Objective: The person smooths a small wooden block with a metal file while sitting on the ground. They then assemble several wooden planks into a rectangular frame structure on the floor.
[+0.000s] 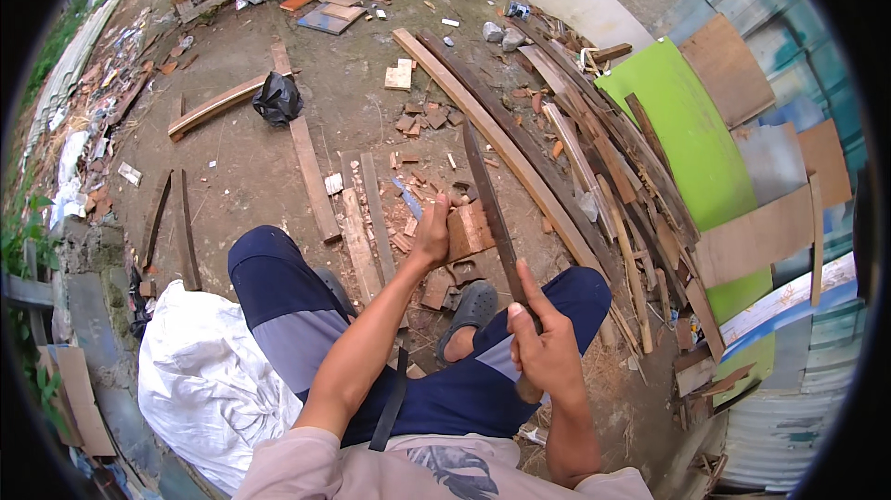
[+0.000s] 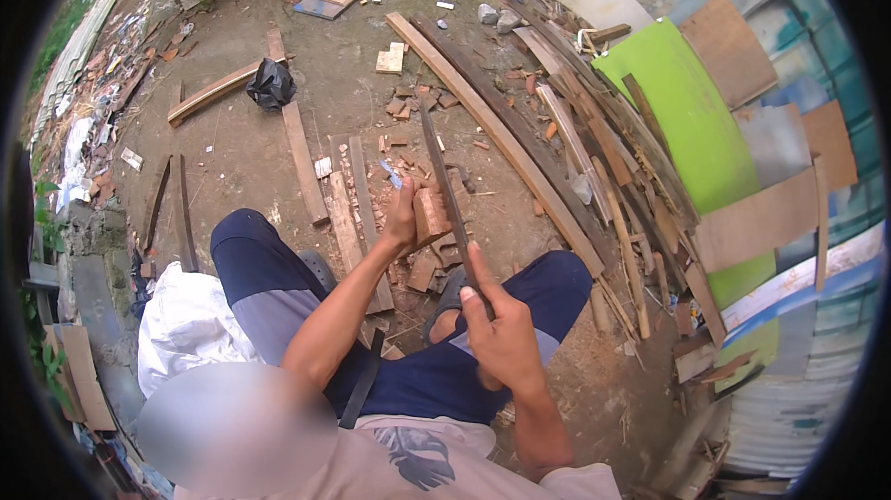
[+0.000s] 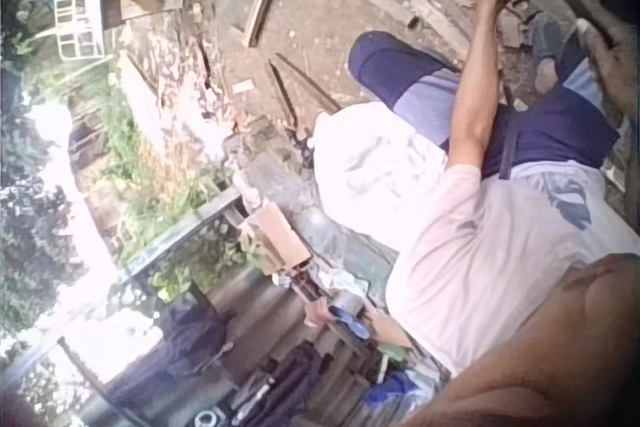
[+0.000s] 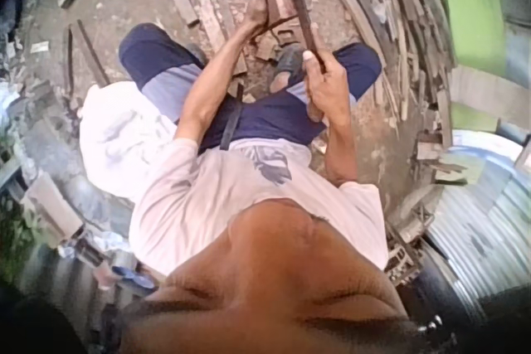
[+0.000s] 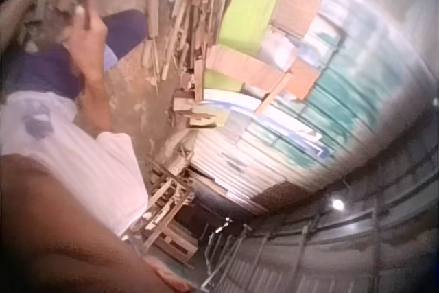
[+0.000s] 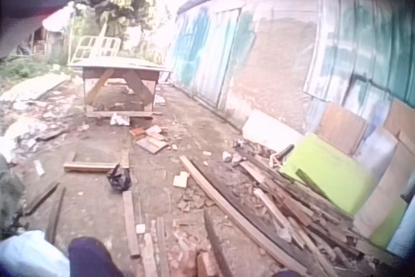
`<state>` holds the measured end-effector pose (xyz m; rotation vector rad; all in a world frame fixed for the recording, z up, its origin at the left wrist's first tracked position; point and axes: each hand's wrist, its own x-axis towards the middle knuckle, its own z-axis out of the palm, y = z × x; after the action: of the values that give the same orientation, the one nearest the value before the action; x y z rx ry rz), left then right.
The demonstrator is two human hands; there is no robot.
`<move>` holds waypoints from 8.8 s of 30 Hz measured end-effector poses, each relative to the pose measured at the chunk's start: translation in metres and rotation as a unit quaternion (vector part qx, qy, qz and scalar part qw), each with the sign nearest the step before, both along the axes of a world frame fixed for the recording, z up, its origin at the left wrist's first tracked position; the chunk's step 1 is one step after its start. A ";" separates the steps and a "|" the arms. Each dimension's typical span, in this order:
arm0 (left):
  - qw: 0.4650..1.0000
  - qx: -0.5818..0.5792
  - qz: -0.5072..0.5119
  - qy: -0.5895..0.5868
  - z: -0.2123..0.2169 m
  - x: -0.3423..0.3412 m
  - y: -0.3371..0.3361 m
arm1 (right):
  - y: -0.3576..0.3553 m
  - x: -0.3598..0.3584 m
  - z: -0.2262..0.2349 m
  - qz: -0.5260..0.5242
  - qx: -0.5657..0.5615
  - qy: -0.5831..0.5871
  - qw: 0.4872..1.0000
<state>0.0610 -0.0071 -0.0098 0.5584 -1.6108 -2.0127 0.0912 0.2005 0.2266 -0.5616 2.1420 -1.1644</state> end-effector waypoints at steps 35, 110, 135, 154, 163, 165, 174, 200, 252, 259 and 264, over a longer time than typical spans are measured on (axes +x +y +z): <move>0.995 -0.075 0.059 0.012 0.007 -0.032 0.015 | 0.027 -0.030 -0.012 0.106 -0.067 0.489 0.863; 0.993 -0.107 0.046 0.010 0.009 -0.046 0.022 | 0.030 -0.048 -0.004 0.115 -0.005 0.523 0.845; 0.993 -0.108 0.040 0.010 0.010 -0.047 0.023 | 0.035 -0.050 -0.008 0.083 -0.027 0.489 0.868; 0.992 -0.117 0.032 0.019 0.002 -0.050 0.027 | 0.034 -0.050 -0.012 0.116 0.019 0.460 0.880; 0.992 -0.126 0.024 0.018 0.005 -0.046 0.023 | 0.034 -0.049 -0.021 0.125 0.020 0.417 0.900; 0.992 -0.123 0.030 0.017 0.007 -0.045 0.025 | 0.039 -0.042 -0.021 0.091 -0.034 0.437 0.894; 0.994 -0.104 0.017 0.014 0.010 -0.047 0.024 | 0.047 -0.047 -0.014 0.058 -0.046 0.445 0.893; 0.994 -0.100 0.019 0.038 0.009 -0.051 0.022 | 0.043 -0.044 -0.027 0.042 -0.041 0.405 0.913; 0.994 -0.105 0.027 0.023 0.015 -0.052 0.025 | 0.039 -0.036 -0.009 0.057 0.002 0.447 0.893; 0.993 -0.107 0.014 0.049 0.014 -0.052 0.024 | 0.045 -0.030 -0.014 0.117 0.056 0.423 0.897; 0.996 -0.086 0.009 0.033 0.014 -0.051 0.022 | 0.046 -0.034 -0.013 0.065 -0.013 0.462 0.885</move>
<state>0.0104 0.0150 0.0038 0.4369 -1.7109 -1.8373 0.0572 0.2465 0.2132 -1.4793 2.7805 -0.9292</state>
